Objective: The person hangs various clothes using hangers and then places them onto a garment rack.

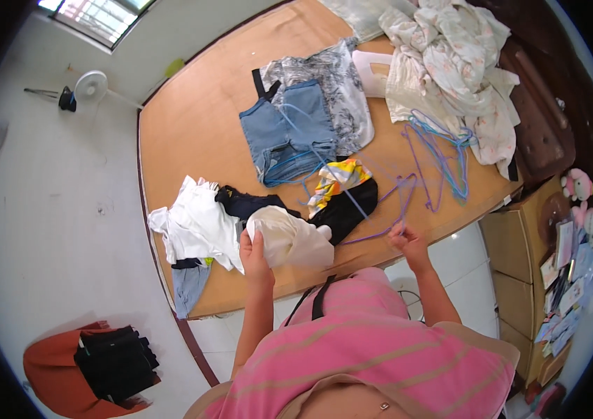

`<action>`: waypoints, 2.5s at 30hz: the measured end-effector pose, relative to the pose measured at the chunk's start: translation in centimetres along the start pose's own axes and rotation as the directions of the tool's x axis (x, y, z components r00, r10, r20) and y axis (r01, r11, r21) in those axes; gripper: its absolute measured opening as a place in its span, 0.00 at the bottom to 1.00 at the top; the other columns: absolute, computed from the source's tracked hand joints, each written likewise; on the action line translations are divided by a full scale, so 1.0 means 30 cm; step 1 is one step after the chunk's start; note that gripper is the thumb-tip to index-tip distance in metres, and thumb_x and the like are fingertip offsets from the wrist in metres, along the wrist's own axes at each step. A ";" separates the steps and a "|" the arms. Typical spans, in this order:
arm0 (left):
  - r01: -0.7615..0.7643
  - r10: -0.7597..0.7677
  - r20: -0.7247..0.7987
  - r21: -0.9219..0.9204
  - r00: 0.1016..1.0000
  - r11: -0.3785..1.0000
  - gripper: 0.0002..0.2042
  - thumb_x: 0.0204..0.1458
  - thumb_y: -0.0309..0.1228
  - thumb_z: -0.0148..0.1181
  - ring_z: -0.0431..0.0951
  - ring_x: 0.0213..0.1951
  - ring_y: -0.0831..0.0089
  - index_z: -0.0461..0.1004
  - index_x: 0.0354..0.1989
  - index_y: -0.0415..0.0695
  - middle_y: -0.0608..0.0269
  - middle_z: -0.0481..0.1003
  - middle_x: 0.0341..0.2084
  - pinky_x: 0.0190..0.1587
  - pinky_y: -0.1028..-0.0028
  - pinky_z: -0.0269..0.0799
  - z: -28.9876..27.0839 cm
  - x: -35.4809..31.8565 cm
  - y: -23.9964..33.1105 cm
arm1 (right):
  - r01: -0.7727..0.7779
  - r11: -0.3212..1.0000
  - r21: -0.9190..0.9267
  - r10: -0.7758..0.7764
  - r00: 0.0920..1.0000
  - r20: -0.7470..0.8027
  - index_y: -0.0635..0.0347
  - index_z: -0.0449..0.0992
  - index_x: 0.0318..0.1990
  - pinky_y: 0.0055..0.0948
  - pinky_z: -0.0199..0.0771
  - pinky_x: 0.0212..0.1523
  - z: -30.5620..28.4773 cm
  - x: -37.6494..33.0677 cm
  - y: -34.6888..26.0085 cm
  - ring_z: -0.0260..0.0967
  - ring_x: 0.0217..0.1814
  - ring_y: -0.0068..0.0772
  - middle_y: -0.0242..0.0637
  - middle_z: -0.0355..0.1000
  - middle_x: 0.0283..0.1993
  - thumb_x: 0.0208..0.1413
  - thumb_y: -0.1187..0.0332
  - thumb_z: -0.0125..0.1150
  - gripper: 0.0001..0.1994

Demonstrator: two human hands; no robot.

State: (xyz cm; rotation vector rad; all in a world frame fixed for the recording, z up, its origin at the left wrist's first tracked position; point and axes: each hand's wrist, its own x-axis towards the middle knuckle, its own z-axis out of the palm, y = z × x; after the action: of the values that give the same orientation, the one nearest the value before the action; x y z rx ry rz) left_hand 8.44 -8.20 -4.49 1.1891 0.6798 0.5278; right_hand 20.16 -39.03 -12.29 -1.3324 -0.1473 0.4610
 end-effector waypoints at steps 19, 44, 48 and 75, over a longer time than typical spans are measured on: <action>-0.294 0.192 0.239 0.534 0.952 0.793 0.10 0.52 0.28 0.56 0.72 0.26 0.78 0.73 0.41 0.39 0.57 0.75 0.24 0.29 0.77 0.67 -0.162 -0.150 0.141 | 0.069 0.970 -0.231 0.025 0.925 0.380 0.67 0.71 0.37 0.24 0.62 0.27 0.822 -0.084 -0.170 0.62 0.27 0.24 0.35 0.65 0.24 0.57 0.67 0.47 0.11; -0.255 0.133 0.239 0.608 0.962 0.752 0.17 0.44 0.24 0.54 0.74 0.31 0.62 0.64 0.46 0.43 0.58 0.69 0.28 0.33 0.66 0.69 -0.215 -0.242 -0.015 | 0.502 0.694 -0.516 -0.646 0.750 -0.139 0.69 0.70 0.27 0.40 0.62 0.28 0.926 0.200 -0.225 0.65 0.27 0.56 0.54 0.66 0.23 0.49 0.72 0.48 0.07; -0.266 0.204 0.171 0.584 0.964 0.767 0.33 0.40 0.22 0.61 0.72 0.36 0.64 0.56 0.58 0.41 0.50 0.63 0.45 0.37 0.70 0.69 -0.260 -0.235 -0.012 | 0.410 0.683 -0.604 0.026 0.813 0.581 0.65 0.72 0.28 0.42 0.64 0.31 0.815 0.131 -0.116 0.68 0.30 0.54 0.54 0.68 0.25 0.50 0.67 0.50 0.10; -0.091 -0.286 0.252 0.874 0.925 0.477 0.17 0.47 0.35 0.59 0.75 0.32 0.61 0.70 0.46 0.45 0.56 0.69 0.43 0.39 0.66 0.70 -0.518 -0.014 -0.177 | 0.402 0.312 -0.861 -0.465 0.855 0.231 0.59 0.78 0.31 0.34 0.68 0.29 0.527 0.734 -0.405 0.71 0.28 0.41 0.42 0.73 0.27 0.49 0.61 0.58 0.11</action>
State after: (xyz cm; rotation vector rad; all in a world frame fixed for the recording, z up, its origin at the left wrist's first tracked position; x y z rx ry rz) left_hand -2.95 0.15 -12.87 2.1543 0.6938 -0.2489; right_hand 37.17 -17.87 -0.26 -2.2738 -0.7917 -0.2213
